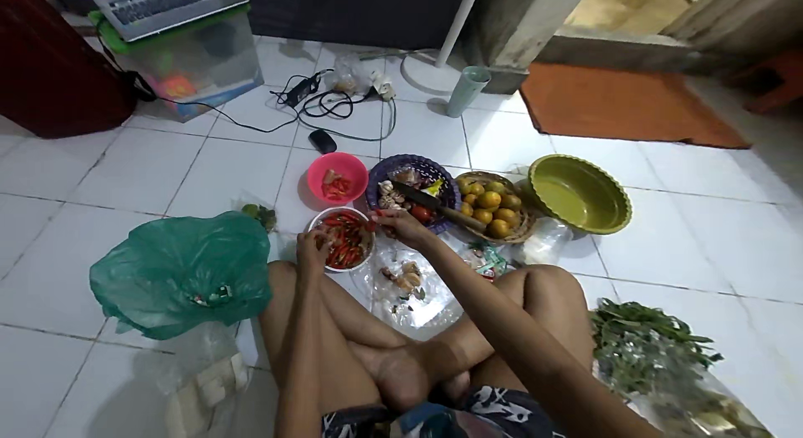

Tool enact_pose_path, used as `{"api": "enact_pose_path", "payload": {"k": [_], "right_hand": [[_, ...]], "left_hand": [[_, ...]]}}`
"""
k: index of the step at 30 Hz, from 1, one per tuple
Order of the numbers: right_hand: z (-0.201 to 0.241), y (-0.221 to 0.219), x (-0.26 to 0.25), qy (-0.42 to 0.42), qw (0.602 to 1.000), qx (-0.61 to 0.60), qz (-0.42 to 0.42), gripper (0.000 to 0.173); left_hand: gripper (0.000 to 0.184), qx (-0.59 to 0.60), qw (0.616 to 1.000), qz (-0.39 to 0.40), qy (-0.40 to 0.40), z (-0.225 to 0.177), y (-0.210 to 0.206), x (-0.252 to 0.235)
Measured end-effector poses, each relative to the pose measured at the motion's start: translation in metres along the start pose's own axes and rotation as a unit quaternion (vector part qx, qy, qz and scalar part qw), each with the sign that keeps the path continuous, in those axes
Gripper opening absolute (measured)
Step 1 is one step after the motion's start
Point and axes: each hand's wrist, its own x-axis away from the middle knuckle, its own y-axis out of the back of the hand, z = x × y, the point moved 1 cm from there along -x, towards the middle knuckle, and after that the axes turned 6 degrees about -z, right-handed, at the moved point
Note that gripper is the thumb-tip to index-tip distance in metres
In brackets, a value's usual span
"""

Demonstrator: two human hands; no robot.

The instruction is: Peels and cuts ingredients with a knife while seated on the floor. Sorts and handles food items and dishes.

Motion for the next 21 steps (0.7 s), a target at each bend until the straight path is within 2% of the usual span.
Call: {"api": "enact_pose_path", "payload": {"k": [2, 4, 7, 9, 12, 14, 16, 21], "right_hand": [[-0.002, 0.008, 0.011, 0.006, 1.0, 0.004, -0.016, 0.021], [-0.006, 0.015, 0.026, 0.006, 0.999, -0.014, -0.033, 0.02], [-0.02, 0.029, 0.051, 0.002, 0.997, -0.059, -0.052, 0.019], [-0.036, 0.037, 0.064, -0.004, 0.994, -0.085, -0.062, 0.02], [-0.058, 0.046, 0.081, -0.018, 0.989, -0.119, -0.081, 0.021], [-0.071, 0.052, 0.089, -0.026, 0.985, -0.143, -0.092, 0.023], [-0.079, 0.058, 0.096, -0.033, 0.981, -0.158, -0.105, 0.023], [-0.089, 0.062, 0.106, -0.032, 0.977, -0.174, -0.116, 0.021]], "left_hand": [[0.056, -0.054, 0.998, -0.013, 0.007, -0.005, -0.001, 0.005], [0.059, -0.082, 0.994, -0.062, -0.032, -0.007, -0.002, 0.014], [0.035, -0.05, 0.98, -0.136, -0.134, -0.009, -0.01, 0.031], [0.029, -0.009, 0.984, -0.09, -0.154, -0.014, -0.023, 0.049], [0.034, 0.011, 0.986, 0.102, -0.134, -0.028, -0.041, 0.082], [0.036, 0.054, 0.973, 0.173, -0.141, -0.036, -0.055, 0.098], [0.037, 0.082, 0.97, 0.177, -0.148, -0.041, -0.065, 0.106], [0.033, 0.097, 0.981, 0.123, -0.111, -0.069, -0.072, 0.108]]}}
